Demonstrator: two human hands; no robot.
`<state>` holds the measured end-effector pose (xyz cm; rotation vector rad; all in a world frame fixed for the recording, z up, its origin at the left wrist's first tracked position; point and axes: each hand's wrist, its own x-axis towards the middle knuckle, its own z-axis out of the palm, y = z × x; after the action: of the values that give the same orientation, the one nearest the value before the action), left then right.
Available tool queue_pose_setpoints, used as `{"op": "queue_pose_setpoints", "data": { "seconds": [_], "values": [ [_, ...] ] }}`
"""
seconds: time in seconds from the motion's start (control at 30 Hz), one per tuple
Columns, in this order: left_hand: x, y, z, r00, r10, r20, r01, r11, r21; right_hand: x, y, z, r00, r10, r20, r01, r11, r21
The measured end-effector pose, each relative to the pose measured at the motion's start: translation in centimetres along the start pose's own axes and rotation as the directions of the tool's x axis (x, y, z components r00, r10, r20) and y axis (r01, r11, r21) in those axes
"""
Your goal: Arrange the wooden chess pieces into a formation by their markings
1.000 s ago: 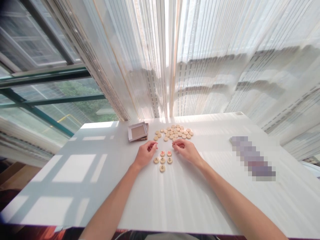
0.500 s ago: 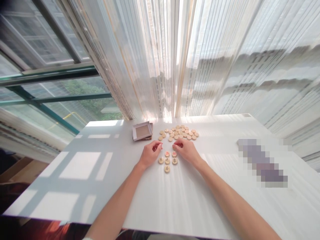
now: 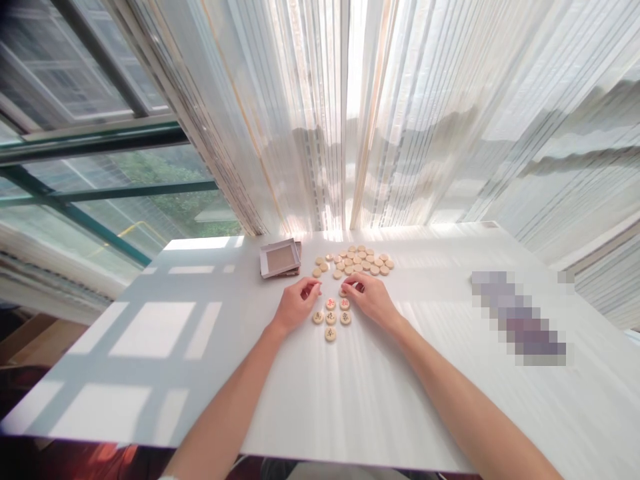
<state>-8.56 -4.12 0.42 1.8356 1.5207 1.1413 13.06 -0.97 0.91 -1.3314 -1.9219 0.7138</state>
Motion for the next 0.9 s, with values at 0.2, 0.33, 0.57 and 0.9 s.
{"op": "queue_pose_setpoints", "data": {
  "seconds": [0.2,0.33,0.57,0.9],
  "values": [
    [0.0,0.0,0.0,1.000,-0.003,-0.002,0.003,1.000,-0.001,-0.3,0.1,0.1,1.000,0.002,-0.030,-0.002,1.000,0.019],
    [0.0,0.1,-0.1,1.000,-0.016,-0.001,0.016,1.000,0.001,-0.4,0.5,-0.4,0.985,0.036,-0.166,-0.031,0.999,0.032],
    [-0.1,0.1,0.0,1.000,-0.013,-0.004,0.013,1.000,0.006,0.1,1.8,-2.5,0.947,0.001,-0.321,-0.010,1.000,-0.027],
    [-0.1,0.2,-0.1,1.000,-0.004,0.000,0.004,1.000,0.015,-1.0,1.4,-1.0,0.953,-0.297,0.064,0.301,0.951,-0.074]
  ]
}}
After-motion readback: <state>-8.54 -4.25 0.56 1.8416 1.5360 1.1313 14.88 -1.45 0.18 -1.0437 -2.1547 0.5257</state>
